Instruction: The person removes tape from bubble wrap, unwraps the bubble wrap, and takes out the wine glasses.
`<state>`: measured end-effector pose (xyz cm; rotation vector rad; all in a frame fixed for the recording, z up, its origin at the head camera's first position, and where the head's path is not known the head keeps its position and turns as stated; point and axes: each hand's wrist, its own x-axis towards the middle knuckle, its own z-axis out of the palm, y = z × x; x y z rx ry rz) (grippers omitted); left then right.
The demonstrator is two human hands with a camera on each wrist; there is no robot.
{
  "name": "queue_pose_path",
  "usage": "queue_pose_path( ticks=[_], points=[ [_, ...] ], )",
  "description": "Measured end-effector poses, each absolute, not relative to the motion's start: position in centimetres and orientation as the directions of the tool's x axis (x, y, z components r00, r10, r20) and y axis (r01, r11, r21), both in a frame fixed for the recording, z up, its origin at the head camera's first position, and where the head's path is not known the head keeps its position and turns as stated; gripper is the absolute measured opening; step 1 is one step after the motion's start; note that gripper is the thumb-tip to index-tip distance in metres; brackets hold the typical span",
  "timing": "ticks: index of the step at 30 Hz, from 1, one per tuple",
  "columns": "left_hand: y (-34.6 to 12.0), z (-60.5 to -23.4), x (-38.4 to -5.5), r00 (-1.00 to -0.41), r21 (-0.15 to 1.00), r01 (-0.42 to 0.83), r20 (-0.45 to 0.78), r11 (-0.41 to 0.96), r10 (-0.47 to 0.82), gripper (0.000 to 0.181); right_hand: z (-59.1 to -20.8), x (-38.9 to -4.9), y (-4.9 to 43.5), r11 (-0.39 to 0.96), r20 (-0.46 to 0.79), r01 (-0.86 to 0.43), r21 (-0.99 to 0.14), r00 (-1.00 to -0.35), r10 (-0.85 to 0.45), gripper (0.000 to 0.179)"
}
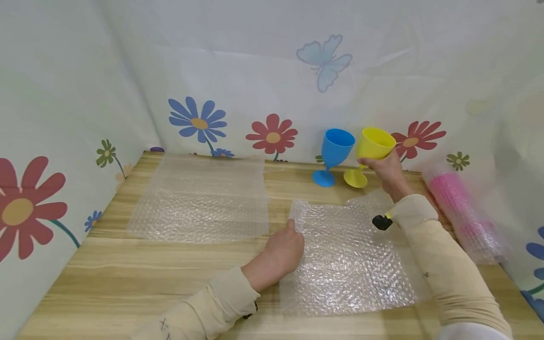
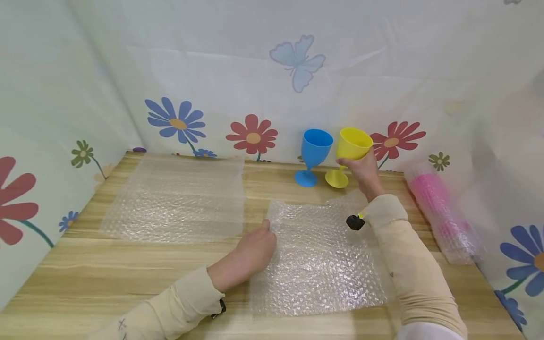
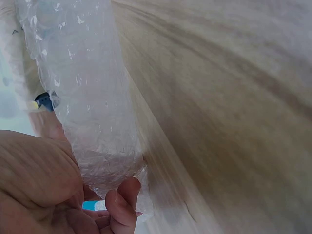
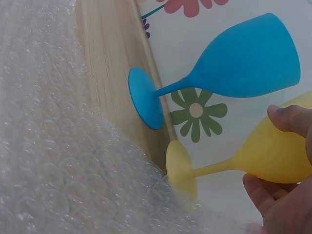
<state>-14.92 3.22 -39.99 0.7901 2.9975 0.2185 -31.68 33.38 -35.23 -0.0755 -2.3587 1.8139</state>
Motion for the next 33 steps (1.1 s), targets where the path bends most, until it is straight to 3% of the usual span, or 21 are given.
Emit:
queue_pose_path(
  ticks=[18, 33],
  points=[
    [3.5, -40.0, -14.7, -0.874, 0.136, 0.481, -0.008, 0.866, 0.486, 0.007, -36.7, -32.3, 33.2, 0.307, 0.083, -0.026, -0.951, -0.981, 0.177, 0.066],
    [3.2, -39.9, -14.9, -0.875, 0.128, 0.479, -0.003, 0.868, 0.483, 0.010, -37.5, -33.0, 33.1, 0.305, 0.118, -0.071, -0.950, -0.983, 0.140, 0.065]
  ],
)
